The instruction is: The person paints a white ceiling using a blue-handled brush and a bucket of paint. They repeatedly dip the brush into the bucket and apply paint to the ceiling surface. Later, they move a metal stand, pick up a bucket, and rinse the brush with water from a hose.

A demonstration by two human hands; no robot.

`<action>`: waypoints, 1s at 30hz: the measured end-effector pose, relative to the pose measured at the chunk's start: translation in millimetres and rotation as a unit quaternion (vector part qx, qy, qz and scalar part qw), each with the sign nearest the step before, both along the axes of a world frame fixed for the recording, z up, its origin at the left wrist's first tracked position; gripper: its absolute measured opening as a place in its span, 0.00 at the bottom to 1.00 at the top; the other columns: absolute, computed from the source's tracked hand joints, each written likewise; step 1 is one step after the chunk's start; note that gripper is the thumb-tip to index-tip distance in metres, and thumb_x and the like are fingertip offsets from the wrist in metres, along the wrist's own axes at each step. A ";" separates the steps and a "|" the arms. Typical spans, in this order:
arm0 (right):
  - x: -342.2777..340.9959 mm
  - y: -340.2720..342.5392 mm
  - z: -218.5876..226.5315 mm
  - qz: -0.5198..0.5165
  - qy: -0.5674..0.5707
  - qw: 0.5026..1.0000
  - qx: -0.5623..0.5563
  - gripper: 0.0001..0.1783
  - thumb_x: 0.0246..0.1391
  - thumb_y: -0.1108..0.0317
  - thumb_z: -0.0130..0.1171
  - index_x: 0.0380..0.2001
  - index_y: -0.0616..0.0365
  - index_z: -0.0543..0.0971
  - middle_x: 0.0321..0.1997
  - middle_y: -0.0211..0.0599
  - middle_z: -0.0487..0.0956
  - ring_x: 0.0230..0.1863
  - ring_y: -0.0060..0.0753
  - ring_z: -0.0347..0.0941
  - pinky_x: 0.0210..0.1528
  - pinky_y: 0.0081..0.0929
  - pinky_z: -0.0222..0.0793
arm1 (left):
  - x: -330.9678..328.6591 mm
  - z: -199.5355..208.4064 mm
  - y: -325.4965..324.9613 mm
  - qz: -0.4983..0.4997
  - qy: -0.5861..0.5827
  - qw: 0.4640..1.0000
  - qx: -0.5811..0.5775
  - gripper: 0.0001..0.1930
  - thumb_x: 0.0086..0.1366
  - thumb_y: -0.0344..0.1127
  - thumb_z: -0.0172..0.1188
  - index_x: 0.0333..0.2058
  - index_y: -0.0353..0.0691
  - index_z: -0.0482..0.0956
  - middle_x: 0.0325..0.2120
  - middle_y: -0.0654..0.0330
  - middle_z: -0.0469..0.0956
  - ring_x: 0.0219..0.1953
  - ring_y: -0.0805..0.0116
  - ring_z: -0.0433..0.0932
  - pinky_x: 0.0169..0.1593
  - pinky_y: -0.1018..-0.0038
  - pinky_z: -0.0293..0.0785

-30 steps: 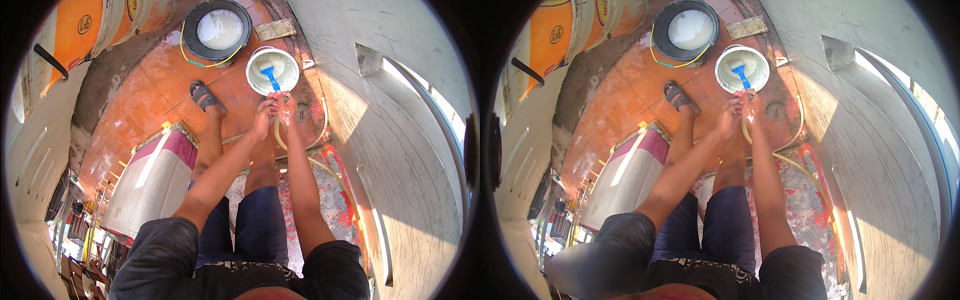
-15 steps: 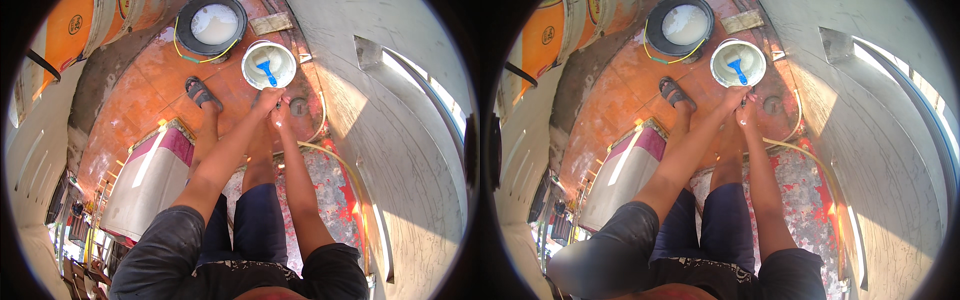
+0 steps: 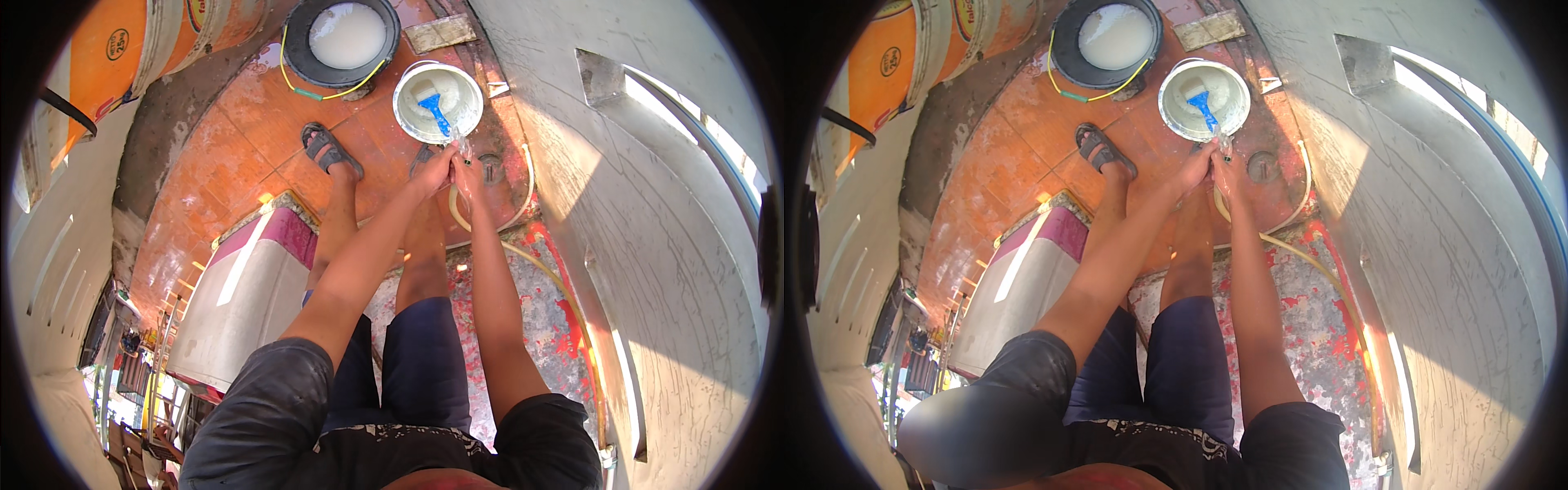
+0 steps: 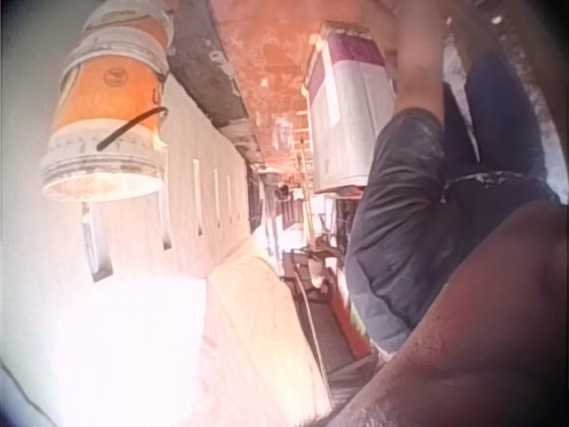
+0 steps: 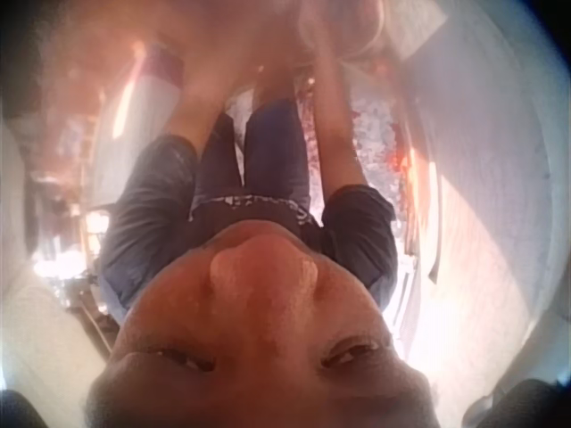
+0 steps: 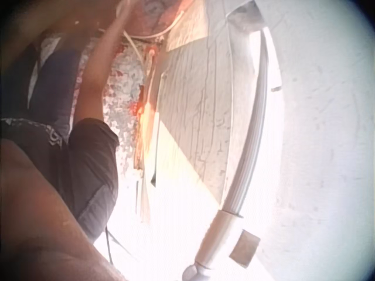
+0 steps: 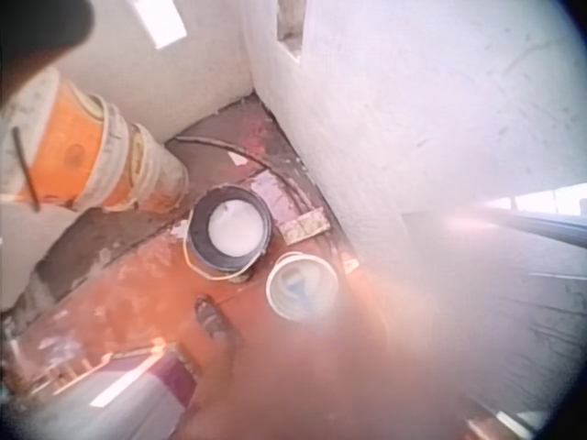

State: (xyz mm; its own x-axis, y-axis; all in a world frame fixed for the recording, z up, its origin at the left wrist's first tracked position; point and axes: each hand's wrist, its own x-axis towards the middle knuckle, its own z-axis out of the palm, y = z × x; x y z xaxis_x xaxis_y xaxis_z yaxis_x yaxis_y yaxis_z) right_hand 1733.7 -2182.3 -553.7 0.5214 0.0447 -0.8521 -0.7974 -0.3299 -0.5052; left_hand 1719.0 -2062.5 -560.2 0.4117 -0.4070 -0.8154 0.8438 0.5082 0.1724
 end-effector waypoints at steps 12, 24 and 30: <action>3.8 4.5 -118.8 0.220 -0.186 0.939 -0.188 0.23 0.51 0.75 0.60 0.51 0.65 0.70 0.49 0.56 0.73 0.51 0.54 0.72 0.55 0.43 0.68 | -36.6 -88.2 123.9 0.236 0.114 0.865 0.427 0.22 0.69 0.50 0.54 0.49 0.36 0.69 0.42 0.54 0.77 0.45 0.60 0.76 0.46 0.64 0.72; 32.0 35.7 -81.1 0.221 -0.300 0.878 -0.299 0.27 0.43 0.71 0.65 0.50 0.60 0.73 0.47 0.51 0.72 0.53 0.54 0.69 0.56 0.45 0.65 | 19.5 -126.6 275.1 0.293 0.112 0.901 0.300 0.24 0.65 0.43 0.62 0.56 0.44 0.65 0.49 0.57 0.69 0.51 0.60 0.71 0.52 0.57 0.67; 69.3 115.1 -72.1 0.015 -0.321 0.945 -0.066 0.23 0.49 0.71 0.61 0.50 0.61 0.73 0.45 0.46 0.74 0.46 0.43 0.74 0.51 0.40 0.70 | 16.4 -147.8 309.3 0.283 0.126 0.931 0.194 0.15 0.64 0.36 0.63 0.47 0.43 0.71 0.37 0.59 0.75 0.39 0.65 0.79 0.32 0.65 0.75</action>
